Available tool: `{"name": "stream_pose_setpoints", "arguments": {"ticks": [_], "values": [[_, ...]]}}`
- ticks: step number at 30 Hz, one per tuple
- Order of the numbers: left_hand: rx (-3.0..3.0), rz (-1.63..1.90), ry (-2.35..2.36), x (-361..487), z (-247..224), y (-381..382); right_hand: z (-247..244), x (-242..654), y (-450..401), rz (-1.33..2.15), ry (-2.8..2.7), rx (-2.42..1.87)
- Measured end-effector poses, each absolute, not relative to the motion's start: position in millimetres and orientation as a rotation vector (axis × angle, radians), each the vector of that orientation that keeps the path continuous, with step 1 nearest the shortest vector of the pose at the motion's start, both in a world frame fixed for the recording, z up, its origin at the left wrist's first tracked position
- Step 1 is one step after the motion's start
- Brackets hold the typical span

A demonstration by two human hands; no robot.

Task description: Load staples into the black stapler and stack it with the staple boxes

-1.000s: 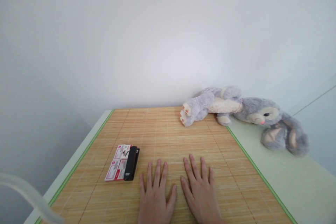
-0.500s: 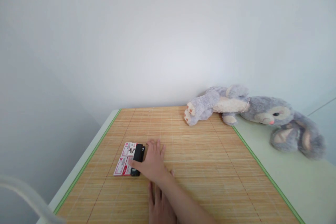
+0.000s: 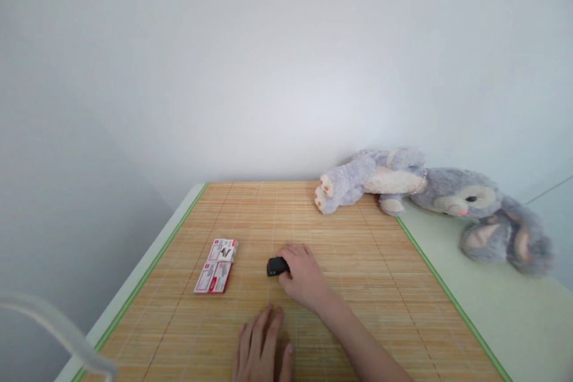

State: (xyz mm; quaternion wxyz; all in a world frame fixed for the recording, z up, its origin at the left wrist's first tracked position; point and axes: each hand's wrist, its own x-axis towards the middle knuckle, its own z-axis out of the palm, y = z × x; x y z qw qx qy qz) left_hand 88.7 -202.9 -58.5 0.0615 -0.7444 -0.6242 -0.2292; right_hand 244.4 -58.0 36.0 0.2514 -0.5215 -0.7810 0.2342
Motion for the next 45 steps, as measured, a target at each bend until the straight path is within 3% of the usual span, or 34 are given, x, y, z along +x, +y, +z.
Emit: {"name": "stream_pose_setpoints", "arguments": {"ticks": [9, 14, 28, 34, 38, 42, 45], "values": [[-2.439, -0.523, -1.707, 103.6, -32.7, -147.2, 32.1, 252.2, -78.2, 0.504, -1.840, -1.598], [-2.486, -0.477, -1.874, 111.4, -23.6, -142.1, 23.4, 230.0, -75.9, 0.387, -1.532, -1.607], [-2.358, -0.616, -2.031, 125.2, -13.9, -141.6, 3.0, 293.2, -65.4, 1.047, -0.267, -0.851], [-2.392, -0.848, -1.931, 97.4, -22.7, -138.7, -2.4, 322.2, -84.0, 1.190, -0.253, -0.870], [-2.017, -1.052, -2.011, 52.9, -9.5, -133.8, -10.3, 341.4, -117.8, 1.093, -0.286, -1.026], [-1.701, -0.903, -2.211, 23.3, -2.4, -135.7, -12.6, 349.7, -148.6, 1.053, -0.360, -1.238], [-1.810, -0.808, -2.221, 19.0, -14.8, -145.5, -4.5, 346.5, -160.9, 1.140, -0.543, -1.327]]}}
